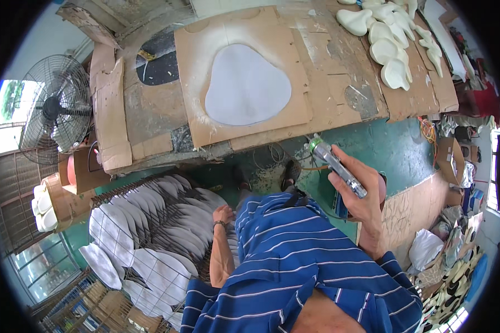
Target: Applying spray adhesive to foam pads and stacking them on a rack.
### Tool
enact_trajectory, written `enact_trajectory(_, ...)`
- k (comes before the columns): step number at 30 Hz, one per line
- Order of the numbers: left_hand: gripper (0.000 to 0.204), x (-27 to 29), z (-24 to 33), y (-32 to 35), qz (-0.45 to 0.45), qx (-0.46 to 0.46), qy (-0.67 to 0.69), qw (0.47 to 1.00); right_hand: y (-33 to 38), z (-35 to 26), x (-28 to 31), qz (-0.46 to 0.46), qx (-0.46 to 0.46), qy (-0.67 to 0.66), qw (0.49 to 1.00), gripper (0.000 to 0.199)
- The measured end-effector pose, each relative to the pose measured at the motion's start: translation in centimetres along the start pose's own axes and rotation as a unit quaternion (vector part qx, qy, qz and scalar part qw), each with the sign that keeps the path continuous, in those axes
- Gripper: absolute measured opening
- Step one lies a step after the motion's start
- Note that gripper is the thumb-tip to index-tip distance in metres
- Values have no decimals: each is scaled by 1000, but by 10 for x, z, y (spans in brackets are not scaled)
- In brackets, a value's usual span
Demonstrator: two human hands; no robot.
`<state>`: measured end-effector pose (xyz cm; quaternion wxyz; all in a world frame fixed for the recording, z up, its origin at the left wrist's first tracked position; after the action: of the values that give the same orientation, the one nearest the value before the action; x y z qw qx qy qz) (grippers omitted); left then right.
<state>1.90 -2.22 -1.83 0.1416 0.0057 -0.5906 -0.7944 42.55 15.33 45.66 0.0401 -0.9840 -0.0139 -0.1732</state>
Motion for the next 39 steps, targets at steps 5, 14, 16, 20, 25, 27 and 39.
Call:
enact_trajectory(5, 29, 15, 3, 1, -16, -19, -83, 996, -11, 2, 5, 50, -18, 4, 999, 53)
enact_trajectory(14, 30, 5, 7, -1, 13, -21, -134, 991, 8, 3, 27, 71, -48, 66, 994, 53)
enact_trajectory(16, 29, 12, 1, -9, 3, -28, -118, 993, 9, -2, 29, 64, -61, 70, 994, 54)
enact_trajectory(20, 27, 29, -9, -34, -54, -4, -46, 997, 6, -22, 26, 55, 9, 39, 998, 57)
enact_trajectory(25, 28, 4, 16, -18, -21, -21, -104, 994, 16, -28, 30, 50, -1, 62, 997, 59)
enact_trajectory(27, 29, 1, 23, -12, -32, -28, -108, 993, 22, -27, 33, -4, -54, 65, 996, 58)
enact_trajectory(39, 29, 10, 5, -36, 9, -24, -178, 984, 39, -24, 38, -52, -72, 14, 996, 62)
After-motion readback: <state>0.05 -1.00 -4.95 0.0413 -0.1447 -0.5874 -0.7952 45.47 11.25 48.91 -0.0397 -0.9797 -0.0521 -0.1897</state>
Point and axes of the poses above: each hand's wrist, its own y-axis away from the middle knuckle, its own x-axis out of the back of the hand, z = x × y, the point moved 3 cm from there along -y, towards the middle knuckle, and after that the axes turned 14 degrees about -y, right-handed, at the moved point
